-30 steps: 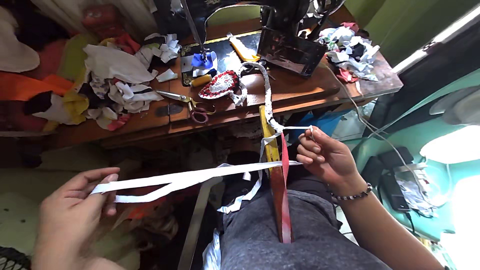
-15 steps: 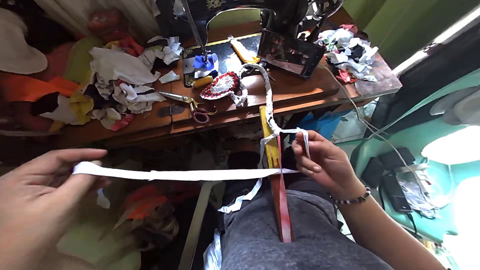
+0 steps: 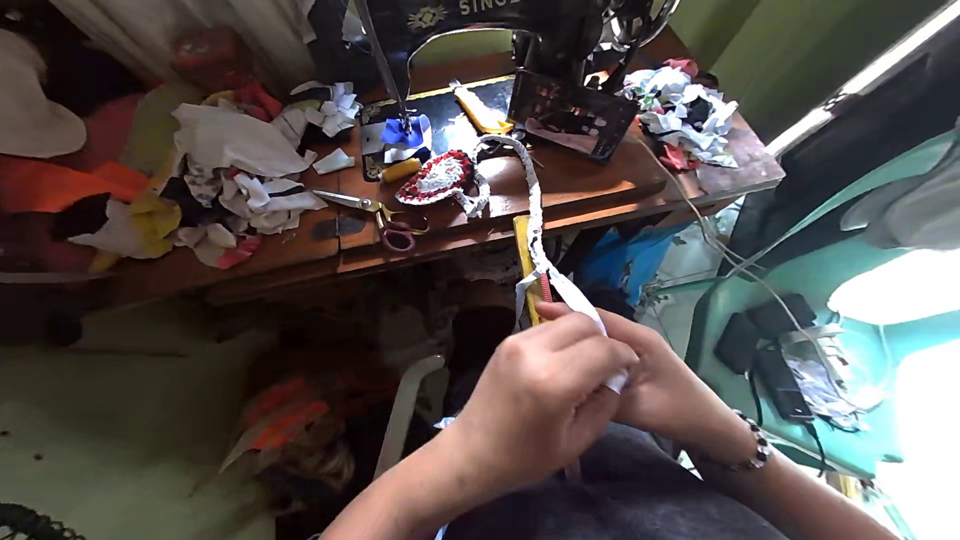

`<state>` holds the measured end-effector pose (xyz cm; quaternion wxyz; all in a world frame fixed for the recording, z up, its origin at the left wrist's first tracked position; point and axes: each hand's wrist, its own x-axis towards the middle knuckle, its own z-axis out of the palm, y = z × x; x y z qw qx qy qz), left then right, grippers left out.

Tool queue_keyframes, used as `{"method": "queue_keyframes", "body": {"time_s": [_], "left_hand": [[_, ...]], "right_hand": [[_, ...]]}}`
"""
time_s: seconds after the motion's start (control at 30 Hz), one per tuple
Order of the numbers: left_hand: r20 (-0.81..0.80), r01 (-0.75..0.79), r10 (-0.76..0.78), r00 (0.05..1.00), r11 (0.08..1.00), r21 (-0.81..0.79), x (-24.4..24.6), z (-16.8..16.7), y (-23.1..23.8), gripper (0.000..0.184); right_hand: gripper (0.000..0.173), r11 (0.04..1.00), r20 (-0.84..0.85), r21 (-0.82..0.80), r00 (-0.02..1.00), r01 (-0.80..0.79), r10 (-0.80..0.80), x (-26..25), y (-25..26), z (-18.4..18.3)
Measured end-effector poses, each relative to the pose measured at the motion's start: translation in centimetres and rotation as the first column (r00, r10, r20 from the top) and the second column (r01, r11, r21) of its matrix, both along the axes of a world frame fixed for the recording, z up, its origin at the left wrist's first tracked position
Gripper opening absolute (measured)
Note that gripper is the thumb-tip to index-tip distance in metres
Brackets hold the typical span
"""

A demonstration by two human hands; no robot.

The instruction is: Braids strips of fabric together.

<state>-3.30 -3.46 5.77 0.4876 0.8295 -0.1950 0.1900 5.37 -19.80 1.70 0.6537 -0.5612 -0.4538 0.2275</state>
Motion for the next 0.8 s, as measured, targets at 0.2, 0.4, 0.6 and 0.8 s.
{"method": "queue_keyframes", "body": {"time_s": [0.2,0.4,0.6,0.8], "left_hand": [[0.130,-0.085,0.113,0.985,0.975,-0.207,-0.4,-1.3,0.1,0.026],[-0.439,-0.203,0.067,0.896,0.941,-0.270,-1.1,-5.6,1.4,0.028],[-0.621,-0.147,-0.117,0.775,0.923,-0.357,-1.4,-5.7,0.3,0.024],[-0.635,-0.183,-0.355,0.686,0.760,-0.623,-0.5,-5.3,-0.1,0.040]], "right_hand": [[0.020,0.981,0.059,0.005,0.979,0.196,-0.196,0.8,-2.3,0.6],[0.023,0.952,-0.073,0.086,0.955,0.294,-0.289,1.4,-4.3,1.8],[0.025,0.959,-0.093,0.158,0.971,0.235,-0.222,1.0,-4.5,2.3],[0.023,0.978,0.152,0.129,0.971,0.163,-0.182,1.1,-4.3,2.4]]}}
